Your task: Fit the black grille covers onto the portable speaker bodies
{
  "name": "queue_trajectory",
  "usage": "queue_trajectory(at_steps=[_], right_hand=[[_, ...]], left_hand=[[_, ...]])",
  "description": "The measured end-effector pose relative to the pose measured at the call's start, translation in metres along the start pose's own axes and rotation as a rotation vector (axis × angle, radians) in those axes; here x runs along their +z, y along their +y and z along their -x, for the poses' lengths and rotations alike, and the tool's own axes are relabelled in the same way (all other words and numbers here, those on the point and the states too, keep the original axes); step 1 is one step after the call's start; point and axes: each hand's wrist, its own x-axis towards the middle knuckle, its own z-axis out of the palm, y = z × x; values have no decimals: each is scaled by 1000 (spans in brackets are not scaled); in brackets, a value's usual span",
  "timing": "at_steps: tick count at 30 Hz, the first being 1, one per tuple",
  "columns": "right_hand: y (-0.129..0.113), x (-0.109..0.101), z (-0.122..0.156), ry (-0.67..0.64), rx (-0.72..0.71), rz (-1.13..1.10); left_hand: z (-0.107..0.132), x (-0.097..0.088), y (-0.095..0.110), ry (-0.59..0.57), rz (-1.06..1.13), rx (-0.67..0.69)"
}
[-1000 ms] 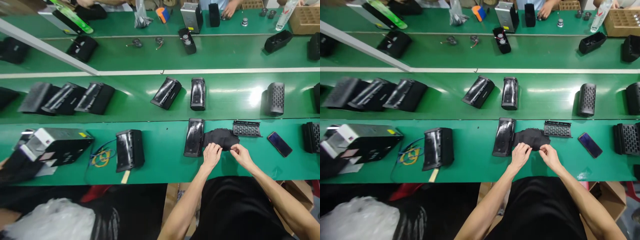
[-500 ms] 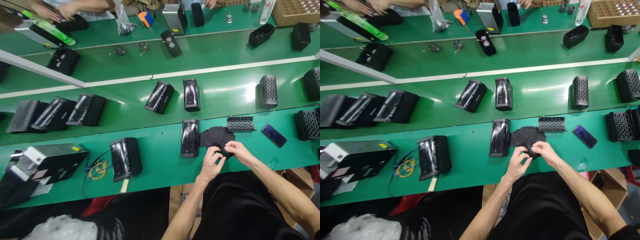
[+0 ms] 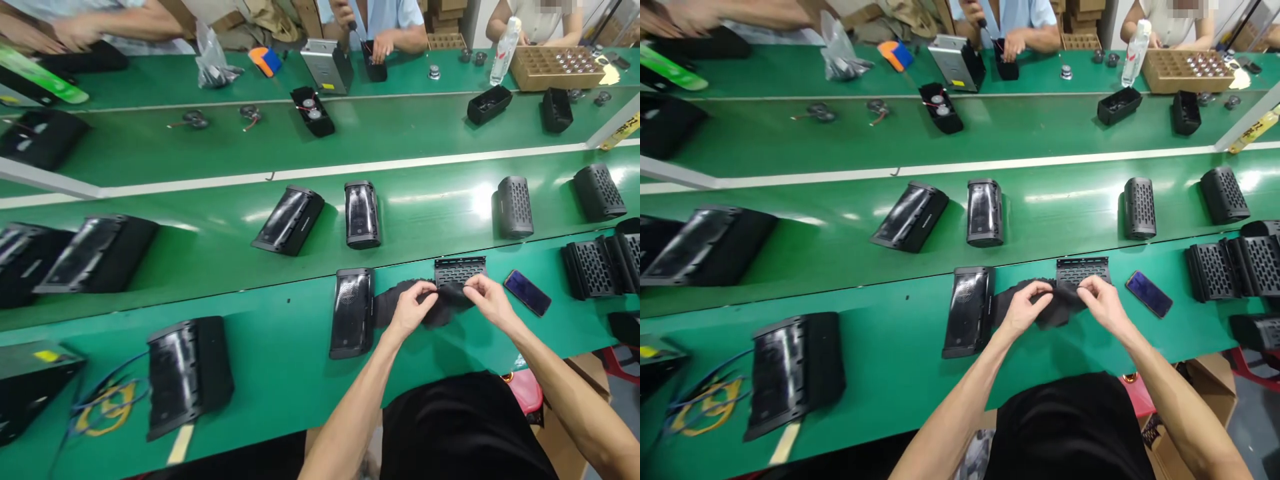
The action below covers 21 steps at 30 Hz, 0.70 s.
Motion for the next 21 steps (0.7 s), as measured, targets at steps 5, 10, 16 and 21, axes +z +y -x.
queue_trajectory(at_steps=[5, 10, 16, 21], right_hand=[[37, -31, -37, 205, 179, 306], [65, -50, -52, 214, 355, 581], [90, -52, -58, 187, 484, 422], [94, -51, -58, 196, 492, 358]], left_hand=[[-60, 23, 1, 39, -207, -26], [-73, 34, -20, 208, -330, -167], [-61, 34, -28, 117, -398, -413], [-62, 39, -22, 89, -376, -432]])
